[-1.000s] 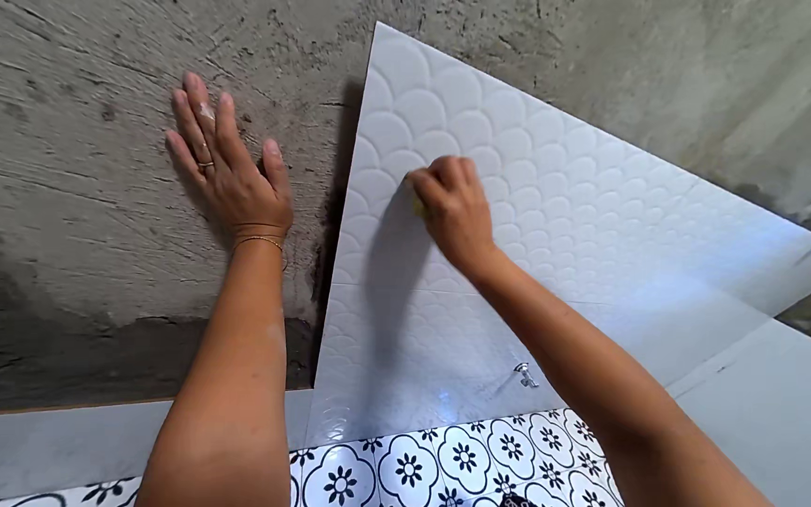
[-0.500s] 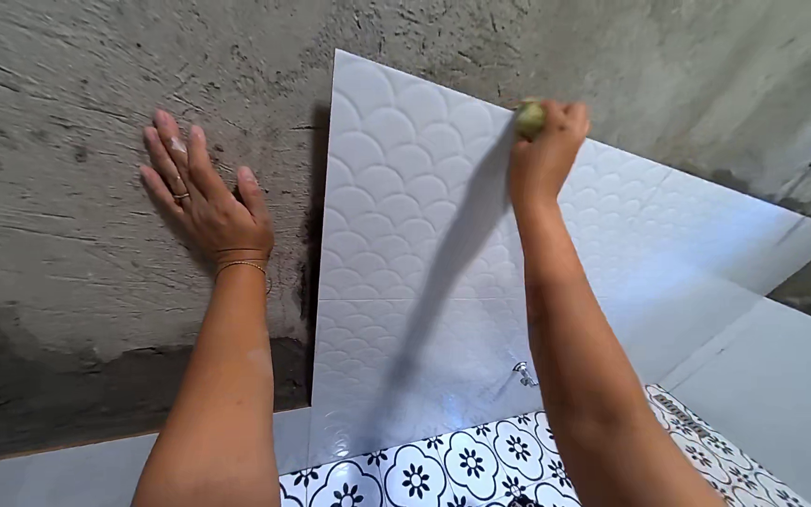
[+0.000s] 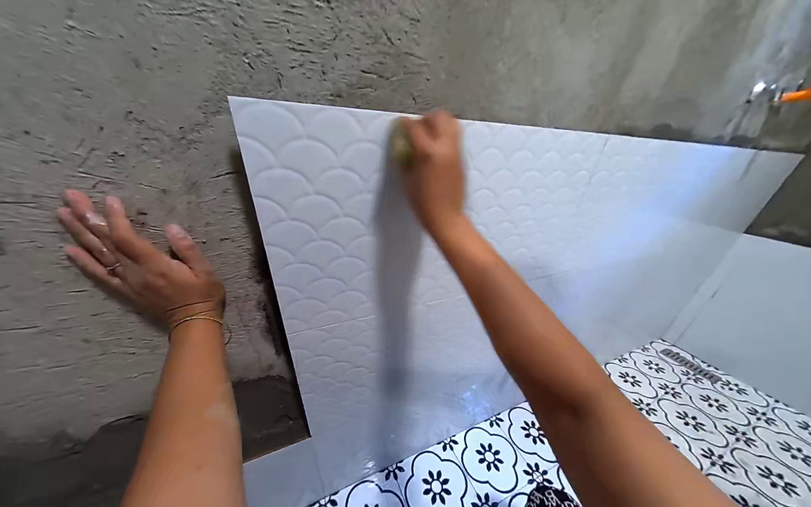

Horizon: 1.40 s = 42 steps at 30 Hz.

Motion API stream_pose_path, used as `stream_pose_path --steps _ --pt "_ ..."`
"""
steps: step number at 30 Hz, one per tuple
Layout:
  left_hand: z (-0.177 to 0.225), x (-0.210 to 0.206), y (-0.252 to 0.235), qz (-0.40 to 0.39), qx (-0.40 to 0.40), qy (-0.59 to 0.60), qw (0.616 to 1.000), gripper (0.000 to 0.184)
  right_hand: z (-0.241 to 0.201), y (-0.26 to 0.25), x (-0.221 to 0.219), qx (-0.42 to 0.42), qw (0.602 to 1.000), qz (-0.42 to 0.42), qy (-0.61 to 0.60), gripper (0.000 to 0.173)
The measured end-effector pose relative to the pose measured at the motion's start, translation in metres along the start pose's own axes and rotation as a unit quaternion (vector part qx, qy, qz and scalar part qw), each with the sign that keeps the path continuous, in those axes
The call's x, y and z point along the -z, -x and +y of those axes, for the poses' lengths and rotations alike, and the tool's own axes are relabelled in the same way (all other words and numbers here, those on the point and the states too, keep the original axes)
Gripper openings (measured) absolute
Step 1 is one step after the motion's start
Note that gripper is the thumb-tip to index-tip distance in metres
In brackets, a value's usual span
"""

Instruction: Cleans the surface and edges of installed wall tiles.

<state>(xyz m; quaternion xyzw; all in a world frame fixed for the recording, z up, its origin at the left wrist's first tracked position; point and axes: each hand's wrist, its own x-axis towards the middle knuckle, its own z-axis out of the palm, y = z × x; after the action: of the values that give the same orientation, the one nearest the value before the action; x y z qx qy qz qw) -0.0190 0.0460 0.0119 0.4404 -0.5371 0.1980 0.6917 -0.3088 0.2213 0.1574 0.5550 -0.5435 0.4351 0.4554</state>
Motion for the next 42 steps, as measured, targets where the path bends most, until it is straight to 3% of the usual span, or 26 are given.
stream_pose_path --steps 3,5,7,10,12,14,16,20,22,26,29,32,34,38,42 --pt "0.002 0.002 0.0 -0.004 0.002 -0.003 1.0 0.067 0.064 0.001 0.031 -0.191 0.98 -0.031 0.042 0.038" --pt "0.004 0.002 -0.001 -0.006 0.004 -0.008 1.0 0.066 0.064 -0.001 0.03 -0.24 0.969 -0.024 0.044 0.04" --pt "0.0 -0.001 -0.001 -0.003 0.003 -0.013 1.0 0.065 0.025 0.002 0.013 -0.172 0.985 -0.004 0.02 0.035" --pt "-0.004 -0.001 -0.001 -0.013 0.014 -0.022 1.0 0.067 -0.064 0.007 -0.027 -0.002 0.997 0.071 -0.041 0.02" --pt "-0.004 -0.001 -0.001 -0.033 0.036 -0.021 0.999 0.068 -0.095 0.006 -0.037 0.061 0.994 0.067 -0.055 0.014" --pt "-0.001 0.0 -0.001 -0.033 0.046 -0.022 0.998 0.068 -0.085 0.004 -0.033 0.074 0.995 0.052 -0.052 0.014" --pt "0.001 0.002 -0.001 -0.027 0.042 -0.022 0.999 0.068 -0.045 0.009 -0.018 0.049 0.997 0.042 -0.039 0.016" --pt "-0.001 -0.001 -0.002 -0.008 0.017 -0.023 1.0 0.068 0.028 0.02 0.007 -0.102 0.995 0.011 -0.005 0.031" --pt "-0.003 -0.001 -0.001 -0.008 0.019 -0.022 1.0 0.068 0.015 0.023 -0.002 -0.092 0.995 0.035 -0.015 0.03" --pt "-0.001 0.0 -0.002 -0.007 0.012 -0.026 1.0 0.067 -0.041 0.022 -0.023 0.03 0.997 0.056 -0.05 0.017" --pt "0.0 0.001 -0.002 -0.007 0.014 -0.032 0.999 0.067 -0.014 0.018 -0.014 0.032 0.998 0.038 -0.032 0.019" --pt "-0.001 -0.001 0.0 -0.005 0.016 -0.026 1.0 0.067 0.023 0.017 0.0 -0.066 0.997 0.034 -0.008 0.025" --pt "-0.001 0.0 -0.001 -0.007 0.018 -0.022 1.0 0.067 0.01 0.019 -0.005 -0.07 0.996 0.048 -0.019 0.024" --pt "-0.005 -0.002 -0.002 -0.01 0.014 -0.024 1.0 0.067 -0.043 0.026 -0.026 0.04 0.995 0.074 -0.054 0.016" --pt "0.002 0.003 -0.002 -0.004 0.01 -0.029 1.0 0.067 -0.014 0.024 -0.013 0.013 0.999 0.026 -0.041 0.022"
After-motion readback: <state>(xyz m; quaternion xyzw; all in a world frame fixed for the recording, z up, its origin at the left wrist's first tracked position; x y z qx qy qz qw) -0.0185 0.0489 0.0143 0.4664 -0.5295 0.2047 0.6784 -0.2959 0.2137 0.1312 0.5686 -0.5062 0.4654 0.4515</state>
